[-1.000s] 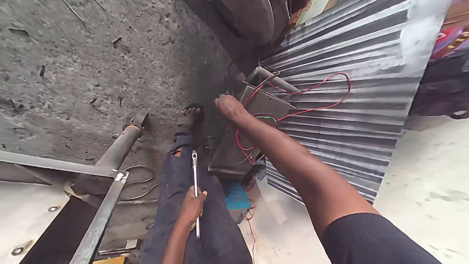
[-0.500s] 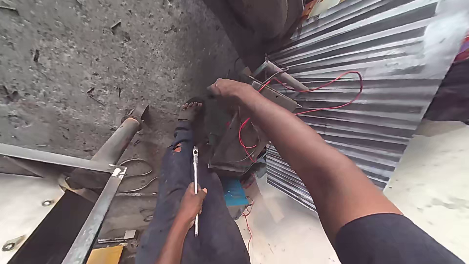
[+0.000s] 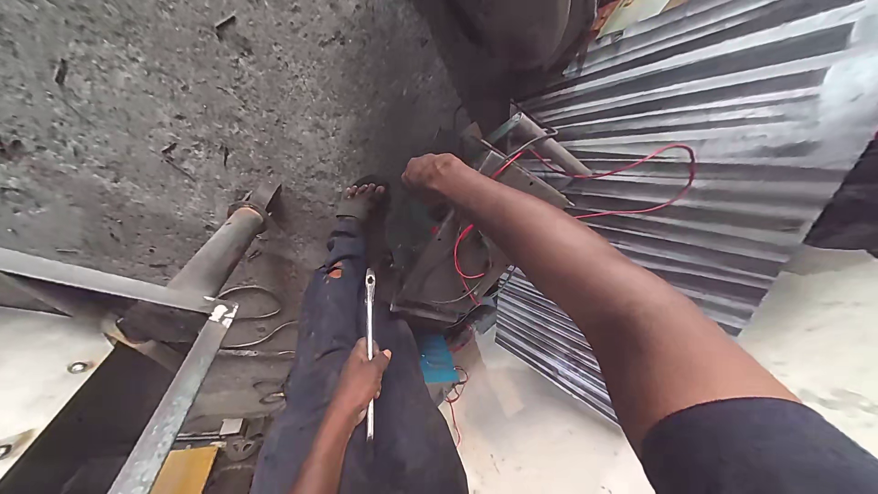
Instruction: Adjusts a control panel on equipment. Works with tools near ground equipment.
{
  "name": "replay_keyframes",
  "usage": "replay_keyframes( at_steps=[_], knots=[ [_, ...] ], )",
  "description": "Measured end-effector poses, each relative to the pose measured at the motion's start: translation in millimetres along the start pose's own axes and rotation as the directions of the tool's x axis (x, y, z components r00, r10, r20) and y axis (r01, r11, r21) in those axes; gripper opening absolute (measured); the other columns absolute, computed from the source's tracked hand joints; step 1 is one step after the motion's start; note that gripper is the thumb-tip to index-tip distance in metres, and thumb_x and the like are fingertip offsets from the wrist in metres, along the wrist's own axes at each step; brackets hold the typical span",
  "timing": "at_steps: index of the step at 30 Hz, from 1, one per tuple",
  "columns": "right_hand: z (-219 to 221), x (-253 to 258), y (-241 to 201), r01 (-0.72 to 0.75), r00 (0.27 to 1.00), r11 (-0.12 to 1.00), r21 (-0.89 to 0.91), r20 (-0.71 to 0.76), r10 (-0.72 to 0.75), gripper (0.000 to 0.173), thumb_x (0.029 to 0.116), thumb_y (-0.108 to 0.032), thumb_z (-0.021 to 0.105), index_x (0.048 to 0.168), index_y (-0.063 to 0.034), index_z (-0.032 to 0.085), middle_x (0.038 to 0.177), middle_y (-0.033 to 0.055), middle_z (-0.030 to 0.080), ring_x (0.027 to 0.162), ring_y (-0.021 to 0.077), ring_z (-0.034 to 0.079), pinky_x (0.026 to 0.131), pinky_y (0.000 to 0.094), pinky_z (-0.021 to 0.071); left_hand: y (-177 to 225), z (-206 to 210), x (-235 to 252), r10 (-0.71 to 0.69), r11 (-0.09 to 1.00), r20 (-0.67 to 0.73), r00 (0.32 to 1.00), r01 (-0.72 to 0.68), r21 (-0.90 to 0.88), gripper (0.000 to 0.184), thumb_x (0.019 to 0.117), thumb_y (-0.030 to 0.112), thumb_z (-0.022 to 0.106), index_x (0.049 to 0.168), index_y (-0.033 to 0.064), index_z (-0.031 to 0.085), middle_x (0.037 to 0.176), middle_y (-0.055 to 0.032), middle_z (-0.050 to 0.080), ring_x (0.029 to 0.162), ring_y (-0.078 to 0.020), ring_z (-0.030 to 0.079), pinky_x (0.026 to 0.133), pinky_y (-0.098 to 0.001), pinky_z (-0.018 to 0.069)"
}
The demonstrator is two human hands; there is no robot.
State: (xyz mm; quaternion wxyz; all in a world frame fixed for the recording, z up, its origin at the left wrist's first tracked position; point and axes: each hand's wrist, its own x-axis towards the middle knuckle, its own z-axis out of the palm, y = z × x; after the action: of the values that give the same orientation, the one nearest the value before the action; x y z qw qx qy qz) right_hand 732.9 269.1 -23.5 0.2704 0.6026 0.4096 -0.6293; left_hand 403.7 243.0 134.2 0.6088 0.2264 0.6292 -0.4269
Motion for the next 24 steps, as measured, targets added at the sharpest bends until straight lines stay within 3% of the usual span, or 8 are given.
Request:
replay_keyframes(
  at_steps=[3, 5, 8, 11, 14, 18, 20, 24],
  knots=[
    [0.6, 4.9, -0.1, 0.002, 1.0, 1.0, -0.008, -0.024, -0.002, 0.018, 0.1046, -0.013, 0.051, 0.11, -0.006, 0.067, 0.116, 0.0198, 0.067, 0.108, 0.041, 0.067, 0.076, 0.0628, 0.0543, 1.1, 1.2, -0.6, 0.004, 1.0, 0.003, 1.0, -0.003, -0.011, 0.016, 0.1019, 0.012, 0.06, 0.105, 0.0079, 0.045, 0.066, -0.0025, 0.043, 0.044, -0.0118, 0.039, 0.04, -0.0255, 0.0375],
    [1.5, 10.2, -0.6, -0.001, 0.999, 1.0, -0.007, -0.035, 0.001, 0.013, 0.0986, -0.011, 0.061, 0.108, -0.0065, 0.069, 0.114, 0.0194, 0.067, 0.106, 0.0406, 0.067, 0.074, 0.0622, 0.0548, 1.2, 1.2, -1.0, -0.003, 1.0, 0.005, 1.0, 0.003, -0.006, 0.016, 0.1019, 0.012, 0.06, 0.105, 0.008, 0.046, 0.066, -0.0028, 0.043, 0.044, -0.0121, 0.039, 0.04, -0.0258, 0.0379],
    [0.6, 18.5, 1.0, -0.041, 0.999, 0.999, 0.021, -0.027, 0.041, 0.031, 0.0813, -0.01, 0.082, 0.11, -0.0078, 0.069, 0.115, 0.0188, 0.067, 0.104, 0.0393, 0.067, 0.074, 0.0611, 0.056, 2.1, 1.7, -0.6, -0.008, 1.0, 0.005, 1.0, 0.008, -0.014, 0.016, 0.1018, 0.012, 0.06, 0.105, 0.0079, 0.046, 0.065, -0.0027, 0.043, 0.044, -0.0119, 0.039, 0.04, -0.0256, 0.0376],
    [6.0, 22.6, 1.6, -0.046, 0.997, 0.999, -0.011, -0.061, 0.045, 0.038, 0.0772, -0.019, 0.088, 0.107, -0.0046, 0.07, 0.114, 0.0208, 0.067, 0.108, 0.0412, 0.066, 0.077, 0.0616, 0.0563, 1.8, 1.9, -1.0, -0.009, 1.0, 0.008, 1.0, 0.009, -0.018, 0.015, 0.1018, 0.012, 0.06, 0.105, 0.008, 0.046, 0.065, -0.0027, 0.043, 0.044, -0.012, 0.039, 0.04, -0.0257, 0.0377],
    [13.3, 29.6, 2.5, -0.056, 0.994, 0.997, -0.047, -0.096, 0.051, 0.04, 0.0795, -0.023, 0.086, 0.109, -0.0013, 0.069, 0.114, 0.0229, 0.067, 0.109, 0.0428, 0.065, 0.078, 0.061, 0.0557, 3.2, 1.9, -1.1, -0.007, 1.0, 0.009, 1.0, 0.007, -0.013, 0.015, 0.1023, 0.012, 0.06, 0.105, 0.0078, 0.046, 0.066, -0.0033, 0.044, 0.044, -0.0122, 0.04, 0.04, -0.0256, 0.0381],
    [22.1, 34.4, 1.5, -0.063, 0.984, 0.995, -0.075, -0.169, 0.049, 0.014, 0.0959, -0.006, 0.061, 0.102, 0.0044, 0.068, 0.107, 0.0241, 0.068, 0.105, 0.043, 0.066, 0.077, 0.0592, 0.0541, 3.0, 1.9, -1.1, -0.007, 1.0, 0.009, 1.0, 0.007, -0.01, 0.016, 0.1019, 0.013, 0.06, 0.105, 0.008, 0.045, 0.066, -0.0031, 0.044, 0.044, -0.0125, 0.04, 0.04, -0.0261, 0.0381],
    [24.3, 33.8, 1.7, -0.058, 0.983, 0.993, -0.107, -0.177, 0.038, 0.015, 0.0932, -0.009, 0.067, 0.099, 0.0047, 0.068, 0.104, 0.0237, 0.067, 0.102, 0.0427, 0.066, 0.075, 0.059, 0.0536, 3.6, 1.4, -0.6, -0.007, 1.0, 0.008, 1.0, 0.007, -0.015, 0.016, 0.102, 0.013, 0.06, 0.104, 0.008, 0.045, 0.065, -0.0032, 0.043, 0.044, -0.0127, 0.039, 0.04, -0.0262, 0.038],
    [25.7, 26.4, 3.4, -0.056, 0.983, 0.996, -0.071, -0.176, 0.043, 0.035, 0.0826, -0.027, 0.082, 0.098, 0.0011, 0.069, 0.104, 0.0218, 0.068, 0.101, 0.0421, 0.066, 0.073, 0.0602, 0.0533, 1.8, 2.6, 1.2, -0.003, 1.0, -0.003, 1.0, 0.003, -0.01, 0.016, 0.1019, 0.013, 0.06, 0.105, 0.0076, 0.046, 0.067, -0.004, 0.045, 0.044, -0.0128, 0.04, 0.039, -0.0263, 0.0382]
  ],
)
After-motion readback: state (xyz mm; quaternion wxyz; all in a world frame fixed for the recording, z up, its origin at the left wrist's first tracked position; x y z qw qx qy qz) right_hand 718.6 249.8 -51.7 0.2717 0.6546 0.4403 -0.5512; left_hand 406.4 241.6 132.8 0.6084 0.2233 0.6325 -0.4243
